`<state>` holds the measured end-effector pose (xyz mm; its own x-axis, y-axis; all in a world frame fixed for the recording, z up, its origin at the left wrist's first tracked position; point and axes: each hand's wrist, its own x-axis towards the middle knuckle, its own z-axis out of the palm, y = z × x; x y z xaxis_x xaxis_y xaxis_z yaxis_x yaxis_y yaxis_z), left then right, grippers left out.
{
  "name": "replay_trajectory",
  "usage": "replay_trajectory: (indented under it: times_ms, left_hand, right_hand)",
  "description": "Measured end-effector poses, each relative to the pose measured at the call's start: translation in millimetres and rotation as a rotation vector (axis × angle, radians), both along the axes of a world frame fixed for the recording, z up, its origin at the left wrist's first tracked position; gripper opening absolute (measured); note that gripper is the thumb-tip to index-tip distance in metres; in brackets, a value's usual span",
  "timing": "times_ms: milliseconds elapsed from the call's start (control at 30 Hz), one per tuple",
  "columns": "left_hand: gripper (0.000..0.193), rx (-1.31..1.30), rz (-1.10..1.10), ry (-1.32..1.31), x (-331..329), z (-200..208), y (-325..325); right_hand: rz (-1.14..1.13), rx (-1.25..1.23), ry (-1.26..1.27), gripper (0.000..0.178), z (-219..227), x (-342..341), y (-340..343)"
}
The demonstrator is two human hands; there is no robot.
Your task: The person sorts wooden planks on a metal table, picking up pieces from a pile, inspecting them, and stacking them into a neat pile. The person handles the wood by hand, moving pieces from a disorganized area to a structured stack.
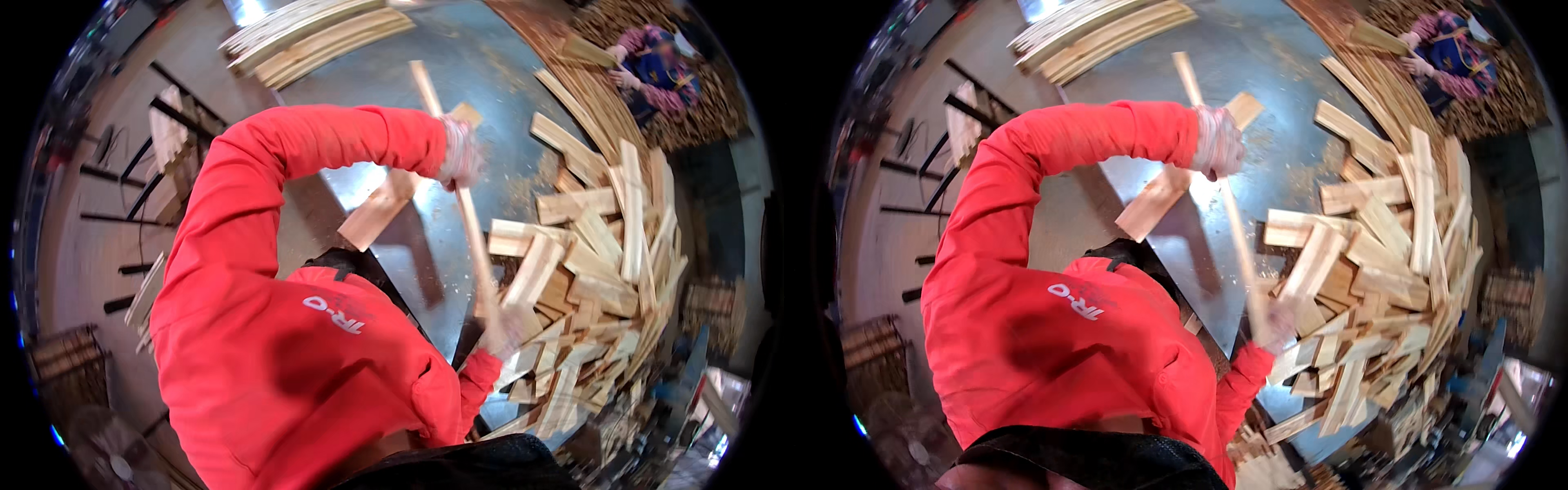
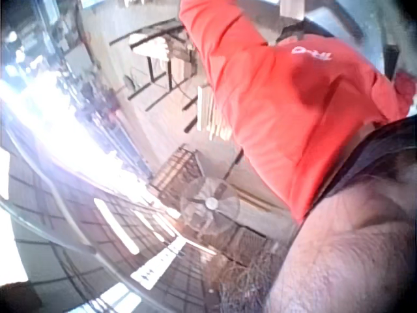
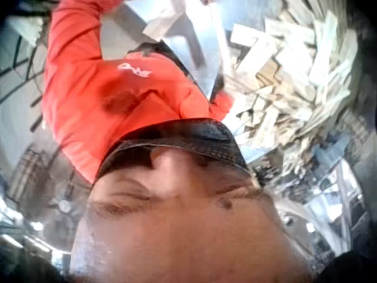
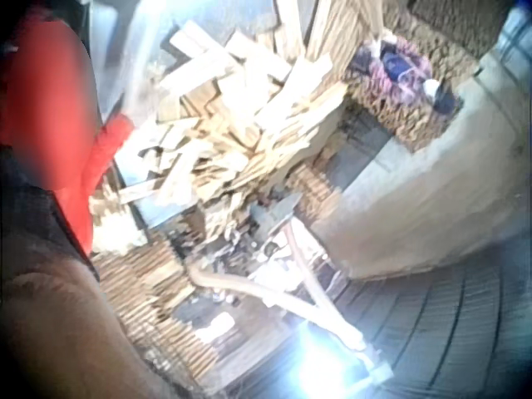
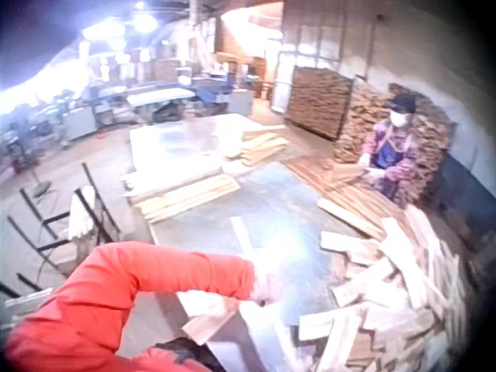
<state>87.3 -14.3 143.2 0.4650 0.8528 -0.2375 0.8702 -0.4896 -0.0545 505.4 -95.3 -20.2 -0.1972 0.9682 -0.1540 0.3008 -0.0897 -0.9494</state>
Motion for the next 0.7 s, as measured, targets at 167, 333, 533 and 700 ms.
replay_trajectory:
  times_ms: [167, 333, 533, 700]
  left_hand:
    - [0.042, -0.005, 0.913, -0.994, -124.4, -38.7, -67.2]
    - [0.059, 0.367, 1.476, -2.117, -209.1, -43.8, -102.0]
    - [0.057, 0.638, 1.419, -2.233, -337.9, -75.0, -154.6]
    - [0.056, 0.571, 1.391, -2.180, -403.4, -96.3, -164.6]
  right_hand:
    - [-0.024, 0.216, -1.495, 0.110, -40.2, 42.8, -19.3]
    - [-0.012, 0.179, -1.685, 0.106, -29.9, -4.5, -18.5]
    - [-0.165, 0.038, -1.102, 0.104, -19.1, -106.9, -14.0]
    - [-0.353, 0.006, -1.167, 0.087, -9.6, -279.0, 35.1]
